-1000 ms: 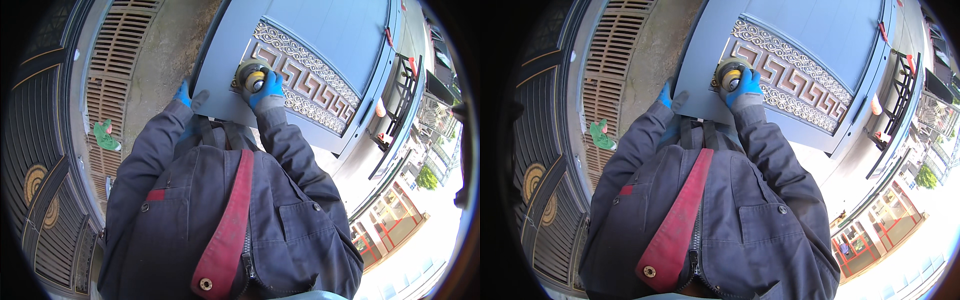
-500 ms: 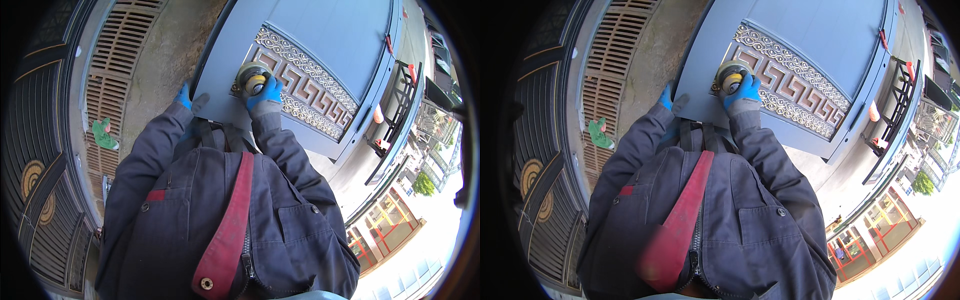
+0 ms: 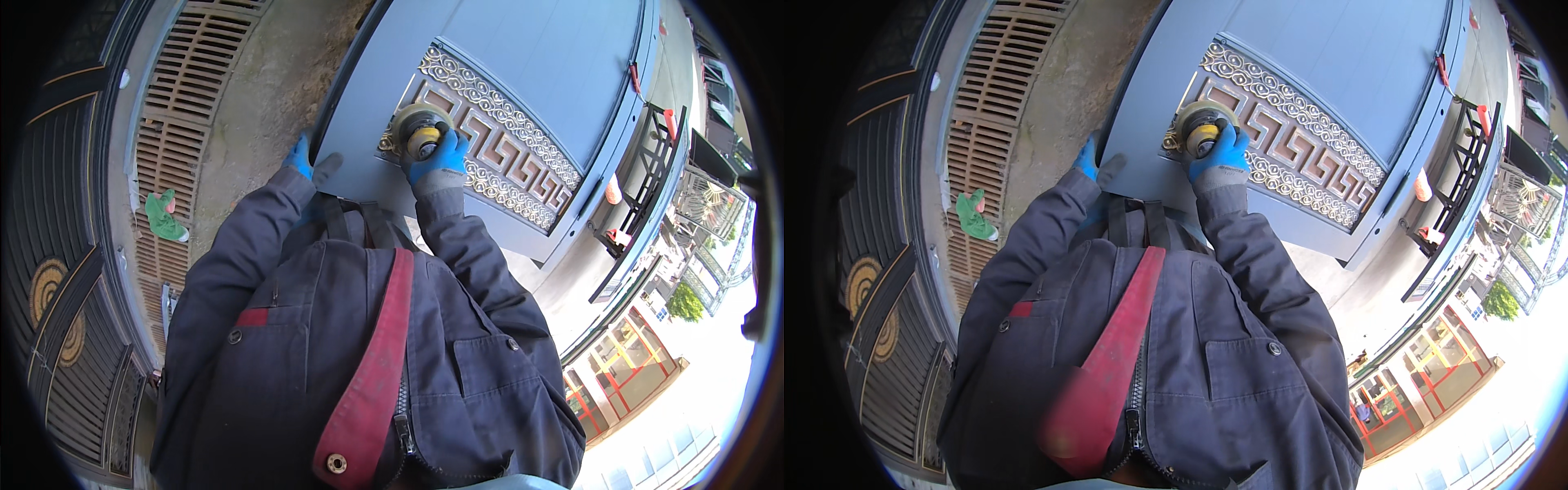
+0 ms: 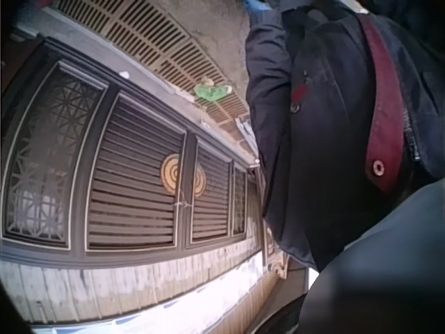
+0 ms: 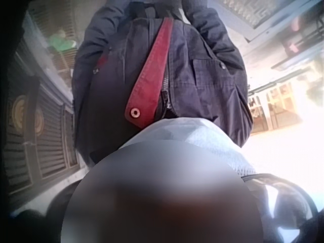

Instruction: The person uses a handheld orbital sander to smooth the surface of a large, grey-painted wooden panel with ornate gold inlay. They systematically move the sander across the flat areas and around the decorative patterns.

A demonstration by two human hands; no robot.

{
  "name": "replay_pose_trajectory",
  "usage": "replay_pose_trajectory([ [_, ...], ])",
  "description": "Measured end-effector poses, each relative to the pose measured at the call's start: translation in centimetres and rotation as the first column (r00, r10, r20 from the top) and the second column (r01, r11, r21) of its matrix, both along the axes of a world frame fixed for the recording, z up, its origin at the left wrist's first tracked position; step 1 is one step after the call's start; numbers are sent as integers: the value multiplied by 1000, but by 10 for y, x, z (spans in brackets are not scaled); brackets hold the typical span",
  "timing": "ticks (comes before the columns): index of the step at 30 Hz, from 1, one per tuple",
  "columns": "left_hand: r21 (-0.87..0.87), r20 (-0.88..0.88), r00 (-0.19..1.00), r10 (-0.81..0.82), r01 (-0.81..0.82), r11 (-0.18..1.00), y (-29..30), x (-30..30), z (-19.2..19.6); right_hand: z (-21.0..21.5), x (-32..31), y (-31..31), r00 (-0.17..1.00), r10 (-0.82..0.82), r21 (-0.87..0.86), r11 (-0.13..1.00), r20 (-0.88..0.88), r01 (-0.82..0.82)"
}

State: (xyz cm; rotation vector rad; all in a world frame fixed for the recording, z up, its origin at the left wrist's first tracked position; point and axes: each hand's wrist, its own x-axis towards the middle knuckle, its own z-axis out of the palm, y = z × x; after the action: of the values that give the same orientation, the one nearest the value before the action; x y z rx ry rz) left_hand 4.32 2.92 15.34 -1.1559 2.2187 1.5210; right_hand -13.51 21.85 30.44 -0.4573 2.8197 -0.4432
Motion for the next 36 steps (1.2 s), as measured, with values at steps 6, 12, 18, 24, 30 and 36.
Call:
replay_pose_trajectory([
  [6, 206, -99, 994, 51, -30, 978, -1, 4, -11, 1, -3, 7, 997, -3, -88, 996, -73, -4],
  [12, 230, -125, 990, 70, -40, 972, 0, 4, -11, 4, -6, 19, 1000, -7, 7, 1000, 6, 7],
  [18, 259, -154, 985, 83, -40, 965, -1, 7, -9, 4, -9, 27, 996, 87, 73, 993, 13, -88],
  [24, 217, -137, 986, 93, -61, 974, 2, 7, -16, 4, -15, 40, 997, 76, 72, 994, 15, -77],
  [30, 296, -159, 983, 96, -46, 954, -1, 4, -10, 2, -16, 60, 996, 81, 75, 994, -49, -77],
  [36, 379, -208, 972, 113, -27, 925, -7, -5, 12, 3, -22, 80, 993, 49, 34, 998, -105, -45],
])
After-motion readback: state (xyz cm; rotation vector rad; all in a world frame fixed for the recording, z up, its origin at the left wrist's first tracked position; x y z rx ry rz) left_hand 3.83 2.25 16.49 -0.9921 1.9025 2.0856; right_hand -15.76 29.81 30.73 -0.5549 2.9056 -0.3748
